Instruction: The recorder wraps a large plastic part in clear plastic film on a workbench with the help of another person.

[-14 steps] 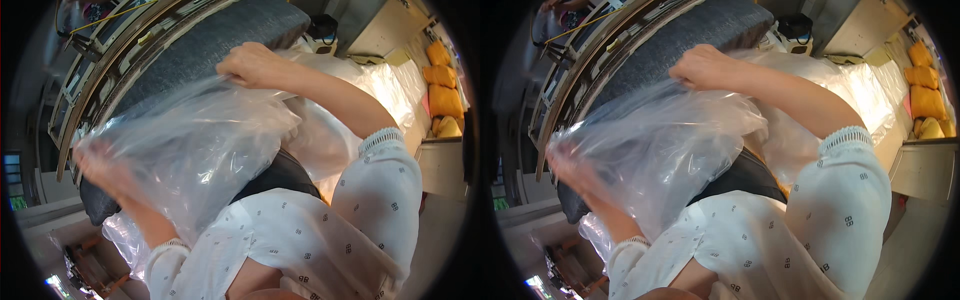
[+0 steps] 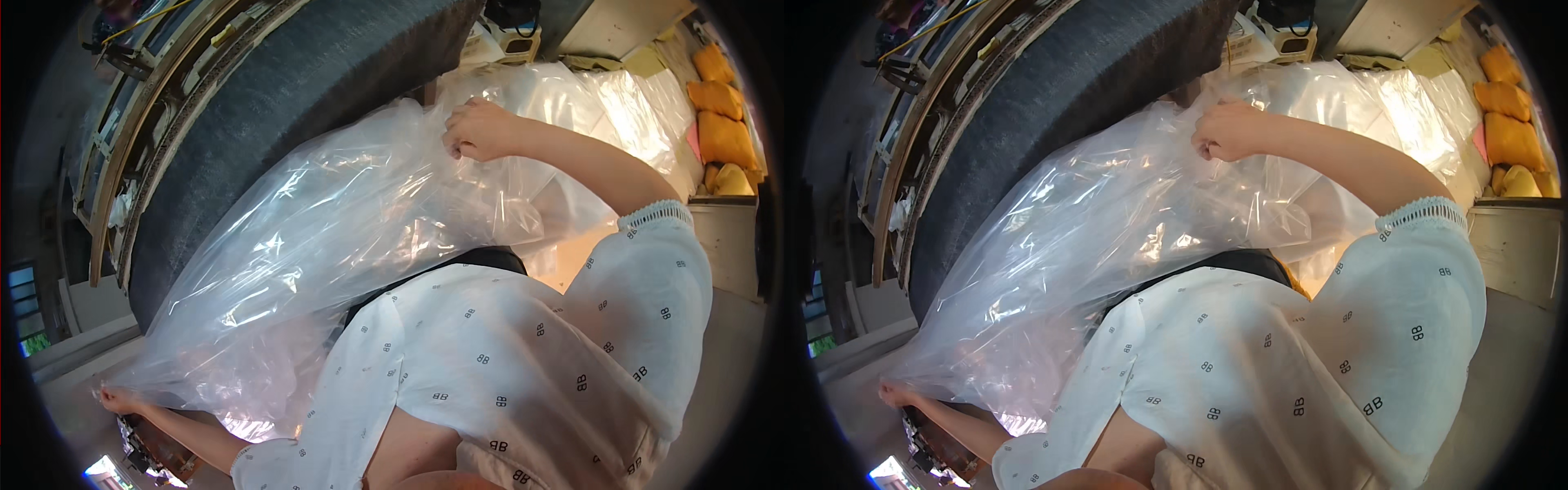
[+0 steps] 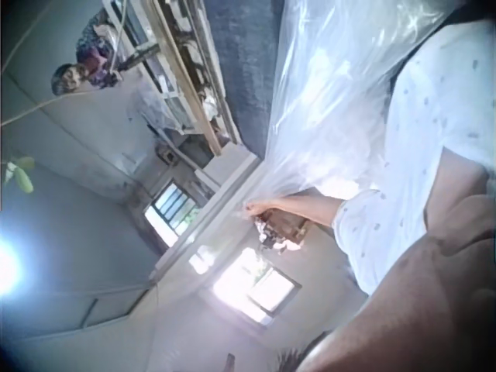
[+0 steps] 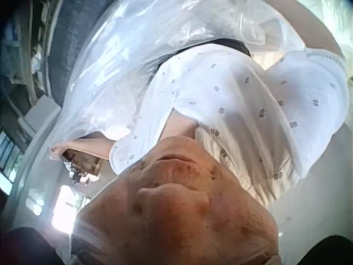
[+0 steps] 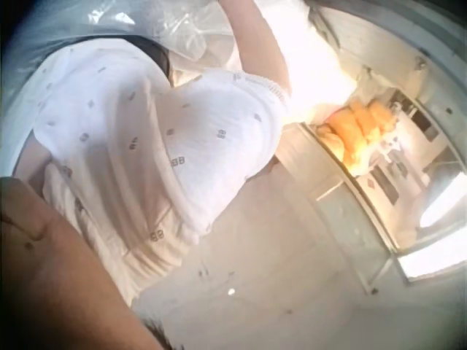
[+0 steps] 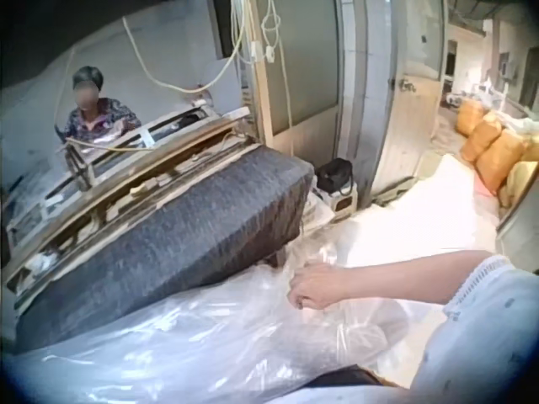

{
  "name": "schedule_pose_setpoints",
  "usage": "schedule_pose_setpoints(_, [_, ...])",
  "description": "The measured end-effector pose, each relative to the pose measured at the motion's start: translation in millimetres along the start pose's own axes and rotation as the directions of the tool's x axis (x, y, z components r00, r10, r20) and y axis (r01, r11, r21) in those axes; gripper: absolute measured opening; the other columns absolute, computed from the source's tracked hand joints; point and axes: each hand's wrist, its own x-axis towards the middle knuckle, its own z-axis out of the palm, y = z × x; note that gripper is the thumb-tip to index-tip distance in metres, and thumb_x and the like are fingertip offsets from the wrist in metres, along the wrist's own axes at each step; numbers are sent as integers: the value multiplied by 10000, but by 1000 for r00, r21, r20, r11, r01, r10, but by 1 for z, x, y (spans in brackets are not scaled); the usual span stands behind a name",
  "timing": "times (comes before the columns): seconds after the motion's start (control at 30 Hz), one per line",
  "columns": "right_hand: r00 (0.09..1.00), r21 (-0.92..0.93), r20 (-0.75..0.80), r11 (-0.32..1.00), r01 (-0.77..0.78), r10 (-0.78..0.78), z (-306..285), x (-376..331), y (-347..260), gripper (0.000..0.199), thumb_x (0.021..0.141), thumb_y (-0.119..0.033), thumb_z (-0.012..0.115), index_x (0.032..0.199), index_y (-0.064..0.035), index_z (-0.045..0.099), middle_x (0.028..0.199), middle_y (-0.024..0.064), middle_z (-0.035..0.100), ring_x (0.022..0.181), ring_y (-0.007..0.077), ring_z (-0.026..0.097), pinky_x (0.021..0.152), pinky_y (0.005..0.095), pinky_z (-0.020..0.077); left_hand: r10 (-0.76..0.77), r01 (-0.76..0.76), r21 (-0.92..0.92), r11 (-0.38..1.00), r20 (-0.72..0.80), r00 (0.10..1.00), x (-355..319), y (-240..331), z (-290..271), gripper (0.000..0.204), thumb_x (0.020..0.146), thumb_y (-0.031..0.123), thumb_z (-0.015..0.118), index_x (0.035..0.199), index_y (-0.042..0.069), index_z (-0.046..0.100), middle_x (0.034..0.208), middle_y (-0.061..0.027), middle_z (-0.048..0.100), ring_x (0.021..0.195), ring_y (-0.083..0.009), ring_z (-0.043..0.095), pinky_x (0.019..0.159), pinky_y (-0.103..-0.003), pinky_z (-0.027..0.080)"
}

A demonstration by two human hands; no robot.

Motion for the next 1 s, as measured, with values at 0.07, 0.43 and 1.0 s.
schedule_pose_setpoints(0.07, [952,4,-296,997,77,-72,-8,-4,9,125,736,-169,539,816,-120,623,814,60,588,852,235,544,799,383,398,62,-96,165,982,199,978,11,-43,41,323,867,277,558,981,-18,622,967,-158,629,853,-265,595,775,-339,467])
schedule_pose_setpoints(0.43, [791,-309,20,757,-576,611,12,-178,59,181,684,-88,580,832,-169,645,786,40,626,833,233,596,833,422,406,230,-183,-192,964,258,939,-87,7,263,337,892,298,504,1039,1,571,1034,-184,586,942,-339,554,804,-403,424])
schedule_pose_setpoints(1.0, [349,194,-890,937,-290,292,-188,71,153,360,838,-288,593,1116,-66,536,929,125,621,877,274,605,761,383,466,-75,33,111,993,399,914,-115,-58,173,382,915,289,403,1047,-42,543,1051,-249,557,968,-391,535,834,-433,412])
